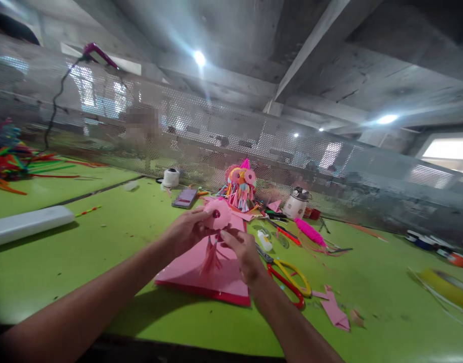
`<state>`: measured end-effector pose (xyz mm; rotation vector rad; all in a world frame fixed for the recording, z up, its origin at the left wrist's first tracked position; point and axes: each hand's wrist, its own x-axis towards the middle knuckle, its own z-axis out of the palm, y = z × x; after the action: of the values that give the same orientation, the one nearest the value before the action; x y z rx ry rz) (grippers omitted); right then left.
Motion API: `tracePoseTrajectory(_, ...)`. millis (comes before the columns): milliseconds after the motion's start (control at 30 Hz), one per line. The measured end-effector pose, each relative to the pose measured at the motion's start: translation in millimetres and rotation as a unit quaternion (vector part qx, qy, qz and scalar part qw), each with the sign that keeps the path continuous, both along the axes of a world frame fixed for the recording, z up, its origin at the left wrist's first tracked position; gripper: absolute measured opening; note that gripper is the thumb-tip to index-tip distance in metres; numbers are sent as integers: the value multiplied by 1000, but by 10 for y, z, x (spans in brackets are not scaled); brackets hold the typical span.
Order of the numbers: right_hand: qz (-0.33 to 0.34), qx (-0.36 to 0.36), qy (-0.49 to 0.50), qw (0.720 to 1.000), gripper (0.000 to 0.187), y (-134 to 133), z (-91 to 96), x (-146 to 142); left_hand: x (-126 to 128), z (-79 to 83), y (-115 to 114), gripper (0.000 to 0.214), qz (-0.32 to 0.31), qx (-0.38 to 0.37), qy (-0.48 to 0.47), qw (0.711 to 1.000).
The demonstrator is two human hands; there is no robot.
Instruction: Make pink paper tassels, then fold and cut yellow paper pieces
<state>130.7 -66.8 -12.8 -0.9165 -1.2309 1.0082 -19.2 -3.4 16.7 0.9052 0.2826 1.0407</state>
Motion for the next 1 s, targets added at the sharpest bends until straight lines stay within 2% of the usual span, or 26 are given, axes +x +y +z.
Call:
tracePoseTrajectory(133, 12, 34, 42, 998, 35, 69, 124, 95, -8, 43, -42, 12, -24, 18, 32, 999)
tracePoseTrajectory(300, 42, 18, 30, 998, 43, 112, 385, 77, -3, 75, -102, 16, -75, 17, 29, 997)
tracePoseTrajectory(400, 48, 3, 26, 999, 41, 134, 581, 55, -2, 71, -115, 17, -94, 28, 19, 995)
tracePoseTrajectory(600, 1, 6, -3, 1000, 31, 160, 966, 99, -15, 75, -141, 20, -105, 61, 20, 992)
tracePoseTrajectory(800, -38, 12, -77, 996, 31, 129, 1100, 123, -30, 106, -157, 19, -110, 59, 14, 992)
tracePoseTrajectory(1000, -5, -9, -92, 996, 22, 100, 1300, 104, -19, 80, -141, 18, -103, 57, 19, 993)
